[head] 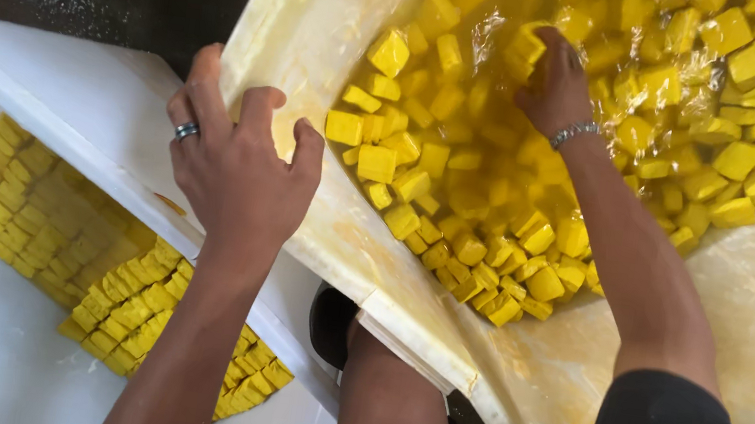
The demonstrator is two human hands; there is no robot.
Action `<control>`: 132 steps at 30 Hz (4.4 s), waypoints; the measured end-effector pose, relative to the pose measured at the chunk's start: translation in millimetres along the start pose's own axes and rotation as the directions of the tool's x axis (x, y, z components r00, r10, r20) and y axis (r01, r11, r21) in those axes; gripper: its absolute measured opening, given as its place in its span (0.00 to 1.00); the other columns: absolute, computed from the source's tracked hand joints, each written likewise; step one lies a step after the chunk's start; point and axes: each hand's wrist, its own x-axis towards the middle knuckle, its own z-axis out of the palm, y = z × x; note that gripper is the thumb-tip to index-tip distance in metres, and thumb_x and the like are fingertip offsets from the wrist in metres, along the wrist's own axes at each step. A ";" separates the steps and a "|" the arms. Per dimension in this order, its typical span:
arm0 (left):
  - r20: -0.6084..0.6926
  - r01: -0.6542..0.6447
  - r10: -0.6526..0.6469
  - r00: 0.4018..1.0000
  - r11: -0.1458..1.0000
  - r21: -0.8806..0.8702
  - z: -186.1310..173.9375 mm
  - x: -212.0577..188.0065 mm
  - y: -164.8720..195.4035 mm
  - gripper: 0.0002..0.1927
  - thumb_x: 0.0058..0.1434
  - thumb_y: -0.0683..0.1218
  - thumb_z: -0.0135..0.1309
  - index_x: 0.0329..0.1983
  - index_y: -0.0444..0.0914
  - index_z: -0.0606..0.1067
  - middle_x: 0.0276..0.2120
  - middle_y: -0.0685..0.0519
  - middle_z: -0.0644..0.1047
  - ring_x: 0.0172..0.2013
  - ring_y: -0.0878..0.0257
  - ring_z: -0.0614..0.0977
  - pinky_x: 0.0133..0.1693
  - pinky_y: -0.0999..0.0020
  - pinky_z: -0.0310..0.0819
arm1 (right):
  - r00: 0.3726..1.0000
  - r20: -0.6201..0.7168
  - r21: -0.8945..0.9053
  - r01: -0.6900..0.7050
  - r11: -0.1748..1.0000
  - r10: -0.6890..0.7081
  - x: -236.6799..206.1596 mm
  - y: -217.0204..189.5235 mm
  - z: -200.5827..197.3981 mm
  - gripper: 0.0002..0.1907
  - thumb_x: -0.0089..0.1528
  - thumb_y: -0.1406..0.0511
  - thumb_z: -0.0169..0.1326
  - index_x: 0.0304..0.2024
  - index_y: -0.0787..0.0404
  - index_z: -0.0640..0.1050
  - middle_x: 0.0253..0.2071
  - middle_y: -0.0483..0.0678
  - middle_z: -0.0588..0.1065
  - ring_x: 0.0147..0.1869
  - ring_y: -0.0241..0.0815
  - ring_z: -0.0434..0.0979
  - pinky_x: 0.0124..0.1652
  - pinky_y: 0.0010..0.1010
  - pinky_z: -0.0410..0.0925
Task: The person sits on the floor between two large plastic bins of yellow tofu blocks. They pick blocks one at a time from a bin of water and arrange them in tight rows in a second bin, occasionally turning or repositioning blocks to fit them neatly.
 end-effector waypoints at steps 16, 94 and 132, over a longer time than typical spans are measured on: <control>-0.046 0.023 -0.022 0.999 1.000 0.021 2.8 2.3 1.9 0.14 0.58 0.50 0.62 0.43 0.37 0.80 0.65 0.43 0.64 0.59 0.44 0.70 0.46 0.46 0.73 | 0.981 0.084 0.110 -0.185 0.977 0.176 -76.1 -47.3 24.7 0.55 0.53 0.62 0.70 0.72 0.52 0.49 0.48 0.58 0.75 0.47 0.64 0.78 0.43 0.53 0.72; 0.403 0.530 -0.390 0.828 0.778 -0.337 101.4 -198.3 -358.9 0.22 0.54 0.48 0.51 0.53 0.39 0.77 0.54 0.44 0.77 0.56 0.41 0.76 0.56 0.46 0.69 | 0.256 0.915 -0.049 0.837 0.545 -0.310 16.0 -540.2 221.5 0.27 0.52 0.60 0.67 0.52 0.58 0.76 0.51 0.57 0.76 0.56 0.58 0.76 0.53 0.46 0.71; -0.071 -0.015 -0.004 0.997 0.965 -0.262 8.4 -8.0 22.5 0.05 0.61 0.44 0.55 0.29 0.40 0.76 0.27 0.53 0.79 0.27 0.52 0.81 0.28 0.57 0.72 | 0.862 0.480 -0.249 -0.045 0.968 0.164 -111.8 -35.7 -35.6 0.24 0.58 0.61 0.55 0.57 0.54 0.76 0.59 0.55 0.74 0.60 0.57 0.74 0.57 0.49 0.68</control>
